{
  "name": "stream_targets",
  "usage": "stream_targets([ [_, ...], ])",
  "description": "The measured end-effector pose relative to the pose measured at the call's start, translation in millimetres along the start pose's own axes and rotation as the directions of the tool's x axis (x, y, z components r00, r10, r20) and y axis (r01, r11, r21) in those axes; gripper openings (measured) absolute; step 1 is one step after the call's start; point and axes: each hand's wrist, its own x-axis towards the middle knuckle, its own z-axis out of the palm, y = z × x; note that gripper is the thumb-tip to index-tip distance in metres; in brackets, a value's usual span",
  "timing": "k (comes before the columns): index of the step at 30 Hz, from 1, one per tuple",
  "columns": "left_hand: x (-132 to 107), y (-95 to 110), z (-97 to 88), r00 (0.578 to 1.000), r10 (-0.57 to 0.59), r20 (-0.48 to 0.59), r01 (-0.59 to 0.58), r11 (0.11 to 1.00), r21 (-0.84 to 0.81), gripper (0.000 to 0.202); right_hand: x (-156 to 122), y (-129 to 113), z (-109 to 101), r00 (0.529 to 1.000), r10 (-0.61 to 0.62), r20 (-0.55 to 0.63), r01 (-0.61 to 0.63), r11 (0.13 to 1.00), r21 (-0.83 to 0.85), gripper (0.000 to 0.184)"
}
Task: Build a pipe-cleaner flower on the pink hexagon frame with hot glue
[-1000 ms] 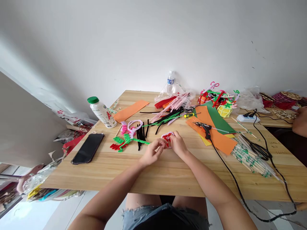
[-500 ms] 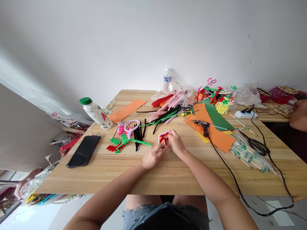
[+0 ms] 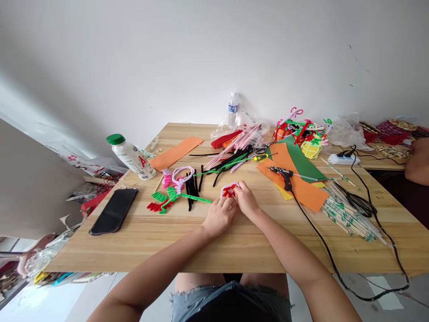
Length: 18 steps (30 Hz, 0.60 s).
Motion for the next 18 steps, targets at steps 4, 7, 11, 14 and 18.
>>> stream_targets([
  [4,9,2,1.5,0.989,-0.096,0.109,0.093,0.995,0.027,0.02,1,0,-1,0.999,-0.037,0.007,0.038,0.998,-0.053,0.022],
  [7,14,0,2.2,0.983,-0.105,0.148,0.104,0.994,0.016,0.018,2,1,0,0.999,-0.043,0.012,0.043,0.999,-0.022,0.021],
  [11,18,-1,2.5,0.987,-0.021,0.158,0.017,1.0,0.024,0.019,4,-1,-1,1.0,0.024,0.015,-0.026,0.991,0.133,0.019],
  [14,22,-4,3.5,0.982,0.097,0.162,-0.106,0.993,0.045,0.02,4,-3,-2,0.991,0.135,0.025,-0.136,0.942,0.308,0.018],
  [18,23,-11,4.1,0.963,0.222,0.153,-0.232,0.972,0.048,0.027,3,-5,-4,0.979,0.201,0.039,-0.199,0.894,0.401,0.016],
])
